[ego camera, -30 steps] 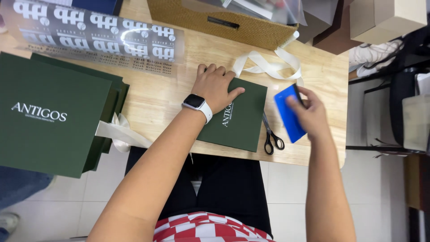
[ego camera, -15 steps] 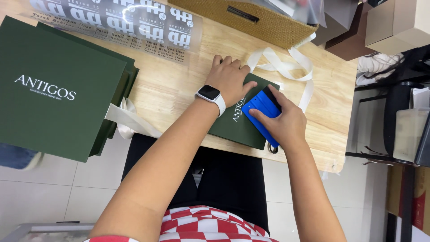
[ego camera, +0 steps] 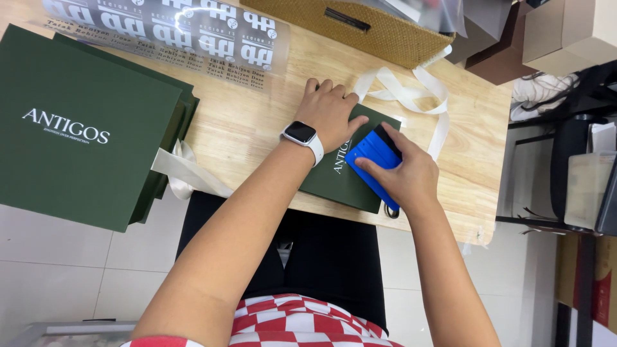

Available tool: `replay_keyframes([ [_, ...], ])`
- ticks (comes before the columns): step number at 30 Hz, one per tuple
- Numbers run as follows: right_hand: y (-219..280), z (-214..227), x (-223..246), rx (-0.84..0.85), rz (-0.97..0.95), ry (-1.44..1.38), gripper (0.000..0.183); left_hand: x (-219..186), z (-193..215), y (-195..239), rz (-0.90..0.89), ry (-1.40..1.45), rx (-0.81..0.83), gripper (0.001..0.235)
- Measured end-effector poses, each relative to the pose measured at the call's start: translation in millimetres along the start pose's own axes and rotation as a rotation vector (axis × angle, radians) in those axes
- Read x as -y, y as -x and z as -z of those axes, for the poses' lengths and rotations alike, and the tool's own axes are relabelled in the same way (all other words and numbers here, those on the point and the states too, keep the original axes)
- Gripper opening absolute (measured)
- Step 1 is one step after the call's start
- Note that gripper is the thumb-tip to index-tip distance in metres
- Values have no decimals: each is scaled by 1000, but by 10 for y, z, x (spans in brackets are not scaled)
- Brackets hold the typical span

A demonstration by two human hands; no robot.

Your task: The person applies a white 'ANTIGOS' sticker to the lid of a dark green box, smooths it with a blue squeegee, and trims excess edges with scissors. They then brush the box lid and interior with a small brush.

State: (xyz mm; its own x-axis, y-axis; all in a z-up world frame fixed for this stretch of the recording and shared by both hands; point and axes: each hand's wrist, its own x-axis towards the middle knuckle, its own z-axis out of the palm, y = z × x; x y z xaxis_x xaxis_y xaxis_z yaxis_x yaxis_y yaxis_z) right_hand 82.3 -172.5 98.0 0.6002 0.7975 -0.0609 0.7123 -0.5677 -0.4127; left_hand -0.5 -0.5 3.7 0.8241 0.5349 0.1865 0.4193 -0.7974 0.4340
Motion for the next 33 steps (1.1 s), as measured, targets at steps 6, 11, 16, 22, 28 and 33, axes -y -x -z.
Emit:
replay_keyframes([
  [6, 42, -7, -29, 12, -7, 21, 84, -3, 24, 12, 6, 2, 26, 49],
  [11, -25, -32, -96, -14, -3, -1, 82, 12, -36, 2, -11, -4, -6, 48],
  [16, -8, -33, -100, -6, 20, 41, 84, 27, -4, -2, -2, -6, -13, 49],
  [22, -29, -35, -112, -10, 21, -5, 82, 16, -33, -2, 1, -10, -14, 48],
  [28, 9, -25, -83, 21, 9, 17, 82, 11, -6, 3, -4, 0, 18, 49],
  [33, -59, -24, -92, 20, 12, -5, 81, 4, 21, 8, 2, -24, 31, 49],
])
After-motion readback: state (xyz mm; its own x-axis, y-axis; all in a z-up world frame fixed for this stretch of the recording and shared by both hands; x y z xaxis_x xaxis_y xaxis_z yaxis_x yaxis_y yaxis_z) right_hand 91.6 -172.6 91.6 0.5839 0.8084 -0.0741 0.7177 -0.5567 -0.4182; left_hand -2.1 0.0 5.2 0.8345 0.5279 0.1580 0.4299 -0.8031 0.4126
